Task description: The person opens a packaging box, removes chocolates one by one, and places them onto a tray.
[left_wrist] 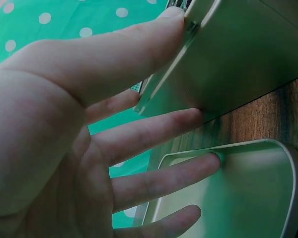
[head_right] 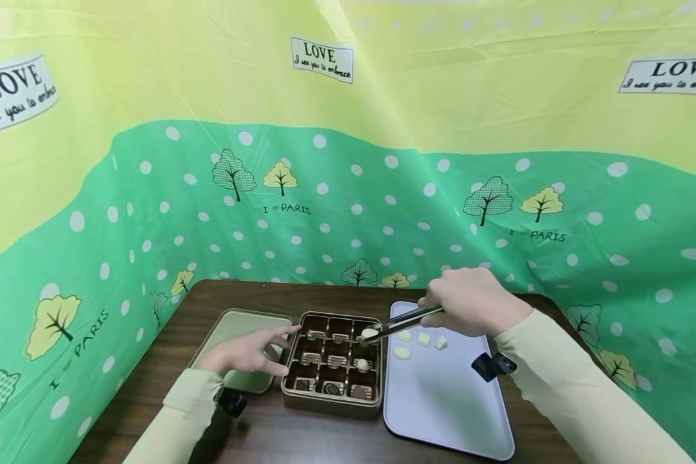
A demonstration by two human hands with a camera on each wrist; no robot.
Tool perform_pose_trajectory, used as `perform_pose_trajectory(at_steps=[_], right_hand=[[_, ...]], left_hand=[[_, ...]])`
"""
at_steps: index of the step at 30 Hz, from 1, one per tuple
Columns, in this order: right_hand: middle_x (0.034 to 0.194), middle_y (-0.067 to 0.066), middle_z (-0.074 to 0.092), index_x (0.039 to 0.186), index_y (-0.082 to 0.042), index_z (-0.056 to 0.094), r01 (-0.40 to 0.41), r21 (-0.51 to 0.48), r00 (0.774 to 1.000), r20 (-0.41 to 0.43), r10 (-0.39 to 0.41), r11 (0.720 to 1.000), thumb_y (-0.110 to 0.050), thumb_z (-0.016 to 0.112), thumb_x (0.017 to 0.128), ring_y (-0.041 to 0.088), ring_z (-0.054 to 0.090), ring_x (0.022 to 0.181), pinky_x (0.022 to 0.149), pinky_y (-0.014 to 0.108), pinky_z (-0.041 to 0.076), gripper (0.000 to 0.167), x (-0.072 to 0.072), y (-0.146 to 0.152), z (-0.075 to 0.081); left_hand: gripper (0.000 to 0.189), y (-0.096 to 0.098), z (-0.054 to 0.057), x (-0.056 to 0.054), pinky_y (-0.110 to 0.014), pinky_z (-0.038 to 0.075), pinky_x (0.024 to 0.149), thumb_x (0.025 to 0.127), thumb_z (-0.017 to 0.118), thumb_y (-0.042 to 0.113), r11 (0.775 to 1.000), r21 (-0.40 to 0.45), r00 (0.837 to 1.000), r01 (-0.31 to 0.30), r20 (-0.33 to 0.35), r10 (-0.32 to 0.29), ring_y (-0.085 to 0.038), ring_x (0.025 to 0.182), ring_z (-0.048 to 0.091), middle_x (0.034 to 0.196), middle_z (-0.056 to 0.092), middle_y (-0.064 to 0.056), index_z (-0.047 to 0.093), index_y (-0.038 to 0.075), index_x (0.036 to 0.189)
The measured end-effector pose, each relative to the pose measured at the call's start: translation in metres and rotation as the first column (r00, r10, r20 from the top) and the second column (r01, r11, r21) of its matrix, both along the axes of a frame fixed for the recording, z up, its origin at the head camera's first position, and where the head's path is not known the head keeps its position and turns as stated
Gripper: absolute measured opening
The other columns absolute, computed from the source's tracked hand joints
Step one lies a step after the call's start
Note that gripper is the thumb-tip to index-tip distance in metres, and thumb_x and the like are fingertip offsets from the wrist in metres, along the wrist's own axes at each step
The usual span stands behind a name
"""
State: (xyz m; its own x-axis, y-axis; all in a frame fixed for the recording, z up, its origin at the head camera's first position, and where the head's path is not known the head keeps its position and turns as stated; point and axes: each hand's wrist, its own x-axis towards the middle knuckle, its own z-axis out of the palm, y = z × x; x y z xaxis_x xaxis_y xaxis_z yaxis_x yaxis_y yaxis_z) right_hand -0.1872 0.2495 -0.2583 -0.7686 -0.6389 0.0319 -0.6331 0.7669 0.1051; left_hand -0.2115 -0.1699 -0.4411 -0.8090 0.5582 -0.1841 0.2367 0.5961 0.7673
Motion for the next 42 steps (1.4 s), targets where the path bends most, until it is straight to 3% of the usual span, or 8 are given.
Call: perform_pose_trajectory(at_steps=[8,14,21,32,42], right_hand=[[0.100,-0.006,0.080,0.107,-0.025,0.086,0.044,0.009,0.999,0.003,-0.044,0.999,-0.048,0.083,0.087,0.020,0.071,0.081,0.056,0.038,0.053,0.030,0.002,0.031,-0.012],[0.099,-0.009,0.079,0.105,-0.024,0.086,0.074,-0.005,0.997,-0.006,-0.074,0.997,-0.046,0.084,0.086,0.020,0.069,0.082,0.058,0.035,0.051,0.029,0.004,0.049,-0.020],[0.100,-0.006,0.079,0.104,-0.023,0.085,0.107,0.010,0.993,0.040,-0.107,0.994,-0.046,0.084,0.086,0.021,0.073,0.086,0.063,0.042,0.057,0.029,0.003,0.065,-0.030],[0.091,-0.011,0.075,0.100,-0.025,0.085,0.130,0.005,0.990,0.051,-0.130,0.991,-0.042,0.087,0.084,0.009,0.065,0.075,0.057,0.036,0.052,0.024,-0.001,0.079,-0.046],[0.089,-0.013,0.073,0.099,-0.025,0.086,0.143,0.022,0.987,0.074,-0.144,0.990,-0.042,0.086,0.085,0.003,0.051,0.070,0.055,0.030,0.043,0.022,-0.007,0.080,-0.053]], left_hand=[[0.094,0.000,-0.001,0.000,-0.043,0.058,0.088,0.089,0.086,0.025,1.000,-0.002,1.000,0.005,-0.005,-0.005,-0.025,0.103,0.070,0.140,0.064,-0.013,0.033,0.013,0.166],[0.094,0.000,-0.001,-0.001,-0.044,0.057,0.088,0.089,0.086,0.025,1.000,-0.003,1.000,0.009,-0.010,-0.009,-0.025,0.103,0.070,0.139,0.064,-0.013,0.033,0.012,0.166],[0.094,-0.001,-0.001,0.000,-0.043,0.058,0.086,0.090,0.086,0.024,1.000,-0.006,1.000,0.003,-0.006,-0.004,-0.025,0.103,0.069,0.139,0.064,-0.013,0.033,0.013,0.166],[0.092,-0.001,-0.002,-0.001,-0.041,0.058,0.085,0.090,0.086,0.025,1.000,-0.008,1.000,0.005,-0.017,-0.006,-0.022,0.102,0.069,0.139,0.065,-0.012,0.034,0.013,0.166],[0.094,-0.001,-0.001,-0.001,-0.043,0.057,0.085,0.090,0.086,0.026,1.000,-0.006,1.000,0.007,-0.012,-0.007,-0.028,0.107,0.068,0.140,0.064,-0.013,0.032,0.014,0.166]])
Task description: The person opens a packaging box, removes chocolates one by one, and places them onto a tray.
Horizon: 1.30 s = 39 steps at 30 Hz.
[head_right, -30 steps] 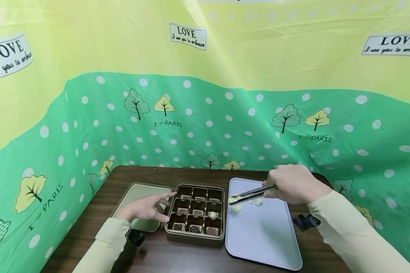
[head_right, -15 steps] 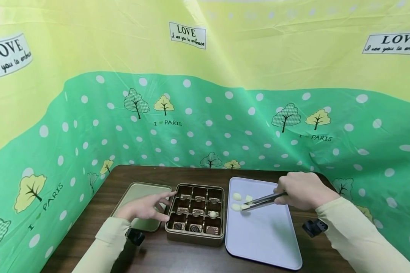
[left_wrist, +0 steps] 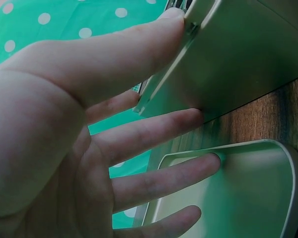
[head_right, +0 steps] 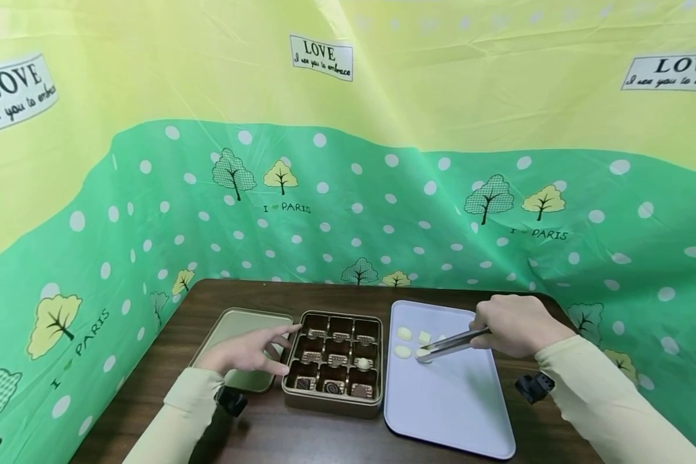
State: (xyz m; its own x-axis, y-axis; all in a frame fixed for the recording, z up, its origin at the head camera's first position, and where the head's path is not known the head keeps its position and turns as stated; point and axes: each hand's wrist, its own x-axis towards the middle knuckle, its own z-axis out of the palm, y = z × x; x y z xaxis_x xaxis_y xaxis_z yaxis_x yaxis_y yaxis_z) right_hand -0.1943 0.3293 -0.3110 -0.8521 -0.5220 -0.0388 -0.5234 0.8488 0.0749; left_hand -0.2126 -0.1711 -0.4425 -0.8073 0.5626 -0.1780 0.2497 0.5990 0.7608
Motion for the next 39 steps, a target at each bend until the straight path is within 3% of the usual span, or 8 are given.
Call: perform_pose_trajectory(at_steps=[11,18,22,28,34,39], right_hand=[[0.085,-0.016,0.071,0.093,-0.029,0.085,-0.005,-0.001,1.000,0.006,0.005,1.000,-0.042,0.087,0.084,0.005,0.047,0.068,0.054,0.031,0.042,0.016,-0.005,0.001,-0.006],[0.086,-0.014,0.072,0.093,-0.027,0.085,0.003,0.010,1.000,0.019,-0.003,1.000,-0.043,0.087,0.083,0.006,0.057,0.072,0.057,0.035,0.050,0.019,-0.006,0.000,-0.004],[0.091,-0.010,0.075,0.099,-0.024,0.086,0.015,0.011,1.000,0.021,-0.016,1.000,-0.045,0.087,0.083,0.009,0.062,0.076,0.058,0.038,0.052,0.026,-0.004,0.000,0.000],[0.101,-0.001,0.079,0.104,-0.021,0.085,0.017,0.007,1.000,-0.001,-0.017,1.000,-0.048,0.085,0.084,0.024,0.073,0.088,0.061,0.043,0.056,0.034,-0.002,-0.001,0.010],[0.103,-0.001,0.080,0.108,-0.021,0.085,-0.008,0.012,1.000,-0.022,0.008,1.000,-0.048,0.084,0.085,0.020,0.073,0.086,0.053,0.036,0.050,0.036,0.001,-0.009,0.021],[0.105,-0.003,0.080,0.111,-0.023,0.085,-0.048,0.010,0.996,-0.078,0.049,0.999,-0.050,0.083,0.086,0.023,0.072,0.088,0.056,0.041,0.053,0.036,0.004,-0.022,0.032]], left_hand=[[0.095,-0.001,-0.002,-0.002,-0.040,0.057,0.086,0.090,0.086,0.027,1.000,-0.007,1.000,-0.002,-0.007,0.002,-0.022,0.102,0.069,0.139,0.065,-0.012,0.032,0.015,0.166],[0.094,0.000,0.000,-0.001,-0.042,0.057,0.087,0.090,0.086,0.027,1.000,-0.006,1.000,-0.008,-0.001,0.008,-0.024,0.105,0.069,0.139,0.065,-0.012,0.032,0.014,0.166],[0.093,0.000,0.000,-0.001,-0.043,0.058,0.087,0.090,0.086,0.026,1.000,-0.009,1.000,-0.007,-0.006,0.007,-0.028,0.108,0.068,0.140,0.064,-0.013,0.033,0.014,0.166],[0.093,-0.001,0.000,-0.001,-0.042,0.058,0.086,0.090,0.086,0.026,1.000,-0.007,1.000,-0.007,-0.004,0.007,-0.025,0.106,0.068,0.140,0.064,-0.013,0.032,0.015,0.166],[0.093,0.000,0.000,0.000,-0.039,0.058,0.083,0.090,0.086,0.024,1.000,-0.002,1.000,-0.006,0.001,0.006,-0.025,0.105,0.068,0.139,0.065,-0.012,0.033,0.014,0.166],[0.093,-0.001,-0.001,-0.001,-0.040,0.058,0.083,0.090,0.086,0.024,1.000,-0.004,1.000,-0.007,0.006,0.007,-0.029,0.108,0.068,0.139,0.064,-0.013,0.033,0.015,0.166]])
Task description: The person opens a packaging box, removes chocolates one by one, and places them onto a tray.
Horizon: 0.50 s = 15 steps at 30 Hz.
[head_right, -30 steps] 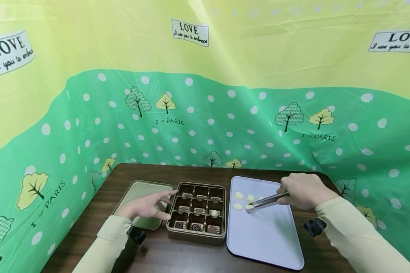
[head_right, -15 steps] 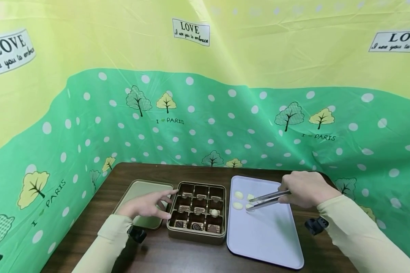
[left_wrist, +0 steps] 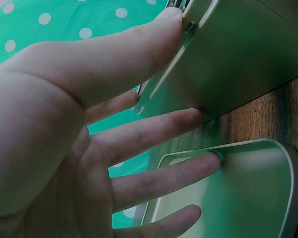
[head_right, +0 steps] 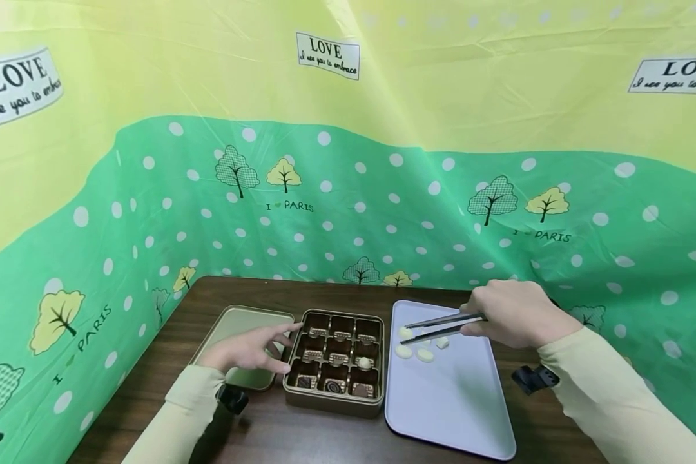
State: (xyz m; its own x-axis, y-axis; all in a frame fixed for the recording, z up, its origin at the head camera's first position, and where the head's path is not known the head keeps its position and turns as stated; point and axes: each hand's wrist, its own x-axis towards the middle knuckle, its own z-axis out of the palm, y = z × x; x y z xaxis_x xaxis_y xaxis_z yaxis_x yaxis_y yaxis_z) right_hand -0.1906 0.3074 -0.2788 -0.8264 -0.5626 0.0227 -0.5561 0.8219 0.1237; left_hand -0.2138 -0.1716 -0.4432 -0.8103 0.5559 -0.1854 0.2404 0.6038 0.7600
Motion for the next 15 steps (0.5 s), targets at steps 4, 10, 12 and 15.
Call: perform_pose_trajectory(at_steps=[4,10,12,15], right_hand=[[0.105,-0.003,0.080,0.113,-0.021,0.084,-0.038,-0.028,0.999,0.002,0.038,0.999,-0.050,0.080,0.089,0.017,0.072,0.082,0.054,0.038,0.052,0.038,0.001,-0.014,0.007],[0.104,-0.004,0.080,0.114,-0.022,0.084,-0.076,-0.043,0.997,0.007,0.077,0.996,-0.053,0.079,0.089,0.013,0.068,0.079,0.056,0.037,0.052,0.040,0.000,-0.032,0.011],[0.107,-0.004,0.080,0.115,-0.023,0.084,-0.072,-0.047,0.997,0.025,0.073,0.996,-0.054,0.080,0.089,0.012,0.069,0.080,0.055,0.035,0.051,0.040,0.000,-0.038,0.011],[0.109,-0.003,0.080,0.115,-0.025,0.084,-0.079,-0.046,0.995,0.051,0.081,0.996,-0.055,0.079,0.088,0.015,0.071,0.083,0.054,0.036,0.050,0.040,-0.001,-0.046,0.010]], left_hand=[[0.092,0.000,0.001,-0.001,-0.043,0.058,0.086,0.091,0.085,0.024,1.000,-0.008,1.000,-0.004,-0.009,0.004,-0.031,0.111,0.067,0.140,0.064,-0.013,0.033,0.015,0.166],[0.092,0.000,0.002,-0.001,-0.043,0.057,0.087,0.090,0.086,0.025,1.000,-0.016,1.000,0.001,-0.017,-0.001,-0.032,0.112,0.067,0.139,0.065,-0.012,0.033,0.015,0.166],[0.092,0.000,0.002,0.000,-0.041,0.057,0.086,0.090,0.086,0.025,1.000,-0.012,1.000,0.002,-0.011,-0.002,-0.031,0.111,0.067,0.139,0.065,-0.012,0.034,0.015,0.166],[0.093,0.000,0.002,0.001,-0.040,0.057,0.084,0.090,0.086,0.024,1.000,-0.002,1.000,0.002,-0.003,-0.002,-0.030,0.110,0.067,0.139,0.065,-0.012,0.034,0.015,0.166]])
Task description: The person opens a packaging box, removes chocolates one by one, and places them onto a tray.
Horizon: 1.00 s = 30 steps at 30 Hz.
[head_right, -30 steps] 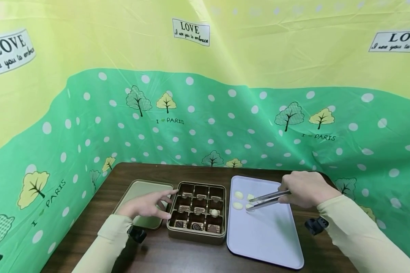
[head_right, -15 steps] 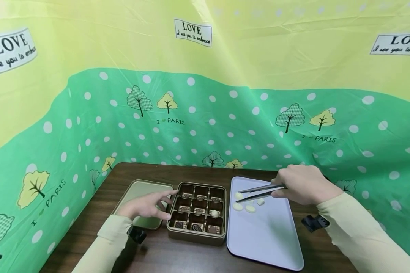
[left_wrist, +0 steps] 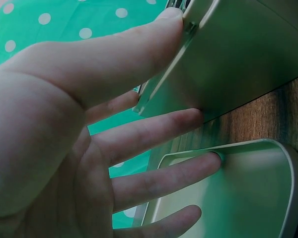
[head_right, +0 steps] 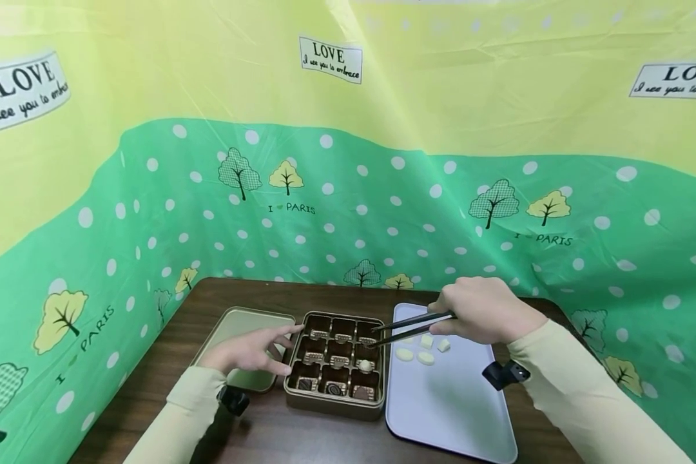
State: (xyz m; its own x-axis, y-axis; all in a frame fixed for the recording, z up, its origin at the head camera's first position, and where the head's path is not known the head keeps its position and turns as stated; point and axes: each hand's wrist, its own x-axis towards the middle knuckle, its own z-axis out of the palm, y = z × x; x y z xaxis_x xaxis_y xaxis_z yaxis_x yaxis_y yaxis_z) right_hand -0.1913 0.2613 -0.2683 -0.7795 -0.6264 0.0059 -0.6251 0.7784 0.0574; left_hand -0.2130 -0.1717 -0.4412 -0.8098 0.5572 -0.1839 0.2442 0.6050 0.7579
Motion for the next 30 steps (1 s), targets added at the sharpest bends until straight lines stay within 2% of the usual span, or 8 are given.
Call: perform_pose_trajectory(at_steps=[4,11,12,19,21,25,30], right_hand=[[0.108,-0.005,0.080,0.114,-0.025,0.084,-0.029,0.001,1.000,0.012,0.029,1.000,-0.053,0.080,0.088,0.019,0.073,0.088,0.056,0.036,0.052,0.038,-0.002,-0.008,-0.004],[0.095,-0.013,0.076,0.107,-0.026,0.085,-0.082,0.020,0.996,0.019,0.081,0.996,-0.048,0.083,0.087,0.004,0.061,0.074,0.055,0.029,0.046,0.030,-0.004,-0.016,-0.013],[0.092,-0.016,0.074,0.104,-0.029,0.085,-0.083,0.031,0.996,0.025,0.083,0.996,-0.047,0.083,0.087,0.002,0.058,0.073,0.055,0.028,0.045,0.025,-0.004,-0.017,-0.014],[0.083,-0.022,0.067,0.096,-0.037,0.083,-0.091,0.097,0.995,0.050,0.086,0.991,-0.046,0.084,0.086,0.001,0.050,0.067,0.052,0.031,0.044,0.013,-0.009,-0.034,-0.015],[0.076,-0.021,0.063,0.088,-0.038,0.081,-0.097,0.124,0.995,0.042,0.093,0.988,-0.045,0.085,0.085,0.001,0.049,0.064,0.051,0.031,0.043,0.009,-0.010,-0.042,-0.015],[0.063,-0.020,0.053,0.072,-0.037,0.072,-0.117,0.156,0.993,0.029,0.114,0.981,-0.042,0.087,0.083,0.004,0.045,0.057,0.048,0.031,0.040,0.020,-0.012,-0.056,-0.017],[0.061,-0.020,0.055,0.067,-0.034,0.072,-0.111,0.161,0.994,0.040,0.106,0.981,-0.039,0.090,0.081,0.004,0.046,0.055,0.047,0.031,0.041,0.023,-0.013,-0.067,-0.020]], left_hand=[[0.093,0.000,0.000,0.001,-0.040,0.057,0.085,0.090,0.086,0.025,1.000,0.005,1.000,0.001,-0.002,-0.001,-0.029,0.110,0.067,0.138,0.065,-0.012,0.033,0.015,0.166],[0.094,0.000,0.000,0.001,-0.041,0.057,0.088,0.090,0.086,0.026,1.000,0.005,1.000,0.004,-0.005,-0.004,-0.029,0.111,0.067,0.138,0.065,-0.012,0.033,0.014,0.166],[0.094,0.000,0.000,0.001,-0.041,0.057,0.088,0.090,0.086,0.026,1.000,0.005,1.000,0.005,-0.006,-0.005,-0.029,0.111,0.067,0.139,0.065,-0.012,0.033,0.014,0.166],[0.094,-0.001,-0.002,-0.001,-0.040,0.057,0.087,0.089,0.087,0.026,1.000,0.005,1.000,-0.001,-0.008,0.001,-0.029,0.110,0.068,0.138,0.066,-0.011,0.034,0.014,0.166],[0.094,-0.002,-0.003,-0.002,-0.040,0.057,0.088,0.089,0.087,0.026,1.000,0.001,1.000,-0.003,-0.008,0.003,-0.028,0.108,0.069,0.138,0.066,-0.010,0.034,0.015,0.166],[0.094,-0.002,-0.006,-0.003,-0.040,0.057,0.088,0.089,0.087,0.027,1.000,-0.005,1.000,0.001,-0.016,-0.001,-0.026,0.107,0.069,0.138,0.066,-0.009,0.034,0.016,0.166],[0.093,-0.001,-0.006,-0.003,-0.041,0.057,0.087,0.089,0.086,0.027,1.000,-0.010,1.000,0.002,-0.017,-0.002,-0.029,0.109,0.068,0.138,0.066,-0.009,0.034,0.016,0.166]])
